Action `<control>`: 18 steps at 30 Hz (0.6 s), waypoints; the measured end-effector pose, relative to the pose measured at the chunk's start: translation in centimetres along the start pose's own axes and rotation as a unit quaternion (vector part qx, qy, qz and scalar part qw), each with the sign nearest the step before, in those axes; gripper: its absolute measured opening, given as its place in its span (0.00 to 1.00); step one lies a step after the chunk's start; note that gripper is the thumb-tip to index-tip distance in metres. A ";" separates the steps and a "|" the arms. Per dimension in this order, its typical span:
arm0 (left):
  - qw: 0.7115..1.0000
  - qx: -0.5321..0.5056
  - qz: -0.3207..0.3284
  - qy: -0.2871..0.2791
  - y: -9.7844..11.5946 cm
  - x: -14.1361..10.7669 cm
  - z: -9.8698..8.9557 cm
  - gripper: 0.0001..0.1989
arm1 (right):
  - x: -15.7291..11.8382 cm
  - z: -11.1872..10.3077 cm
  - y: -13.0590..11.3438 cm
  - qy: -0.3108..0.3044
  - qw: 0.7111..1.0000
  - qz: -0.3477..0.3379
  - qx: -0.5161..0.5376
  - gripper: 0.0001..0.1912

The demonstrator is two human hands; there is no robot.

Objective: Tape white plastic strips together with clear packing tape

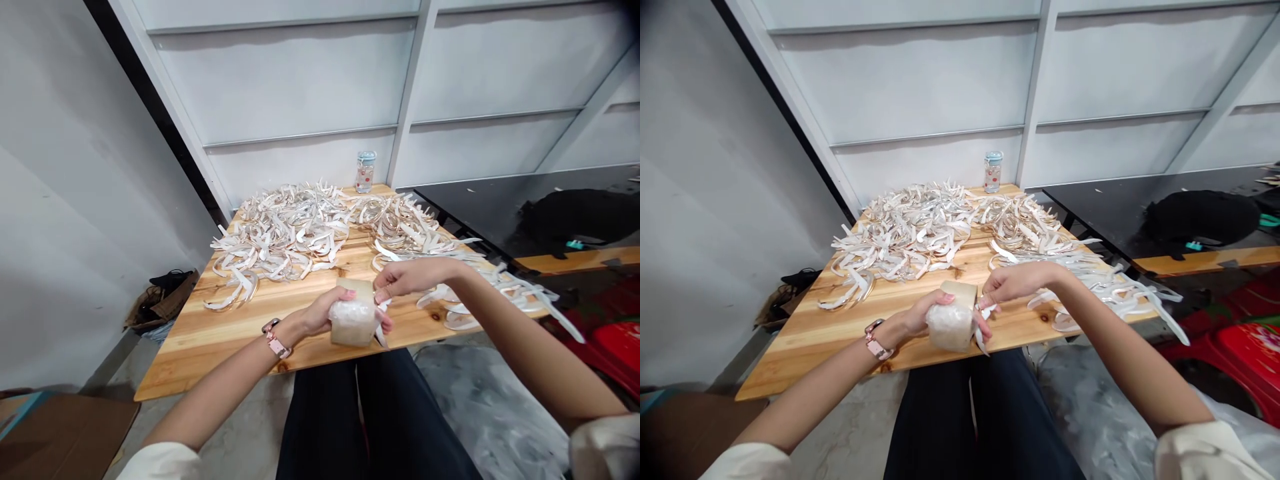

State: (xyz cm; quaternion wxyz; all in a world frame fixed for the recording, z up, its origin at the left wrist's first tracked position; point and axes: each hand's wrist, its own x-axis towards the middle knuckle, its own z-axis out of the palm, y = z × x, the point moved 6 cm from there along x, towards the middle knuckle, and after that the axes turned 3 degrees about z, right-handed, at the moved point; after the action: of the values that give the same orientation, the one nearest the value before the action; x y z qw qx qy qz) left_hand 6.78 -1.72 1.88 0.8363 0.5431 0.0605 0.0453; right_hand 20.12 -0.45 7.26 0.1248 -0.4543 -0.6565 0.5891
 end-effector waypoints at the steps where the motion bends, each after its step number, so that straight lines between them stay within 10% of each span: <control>1: 1.000 -0.005 0.019 0.019 0.3 0.1 -0.3 0.34 | 0.3 -0.7 -0.1 0.031 1.000 -0.004 -0.004 0.11; 4: 0.989 -0.039 0.096 0.106 1.6 0.0 -1.6 0.35 | 0.3 -2.4 0.6 0.270 0.959 -0.081 0.017 0.14; 7: 0.972 -0.060 0.157 0.165 2.8 -0.5 -2.0 0.35 | -1.4 -0.9 3.4 0.540 0.825 -0.148 0.075 0.17; 13: 0.955 -0.077 0.200 0.207 3.5 -0.9 -1.7 0.34 | 0.0 6.5 5.0 0.546 0.823 -0.159 0.008 0.21; 18: 0.959 -0.083 0.183 0.200 3.1 -0.8 -1.6 0.37 | 1.1 6.5 4.0 0.471 0.863 -0.182 -0.008 0.21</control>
State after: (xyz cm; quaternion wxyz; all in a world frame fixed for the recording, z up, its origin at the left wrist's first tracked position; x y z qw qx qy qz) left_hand 5.67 0.88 4.08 0.8265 0.4533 0.1225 0.3104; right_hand 16.76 -4.33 1.51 0.5206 -0.5511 -0.5950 0.2669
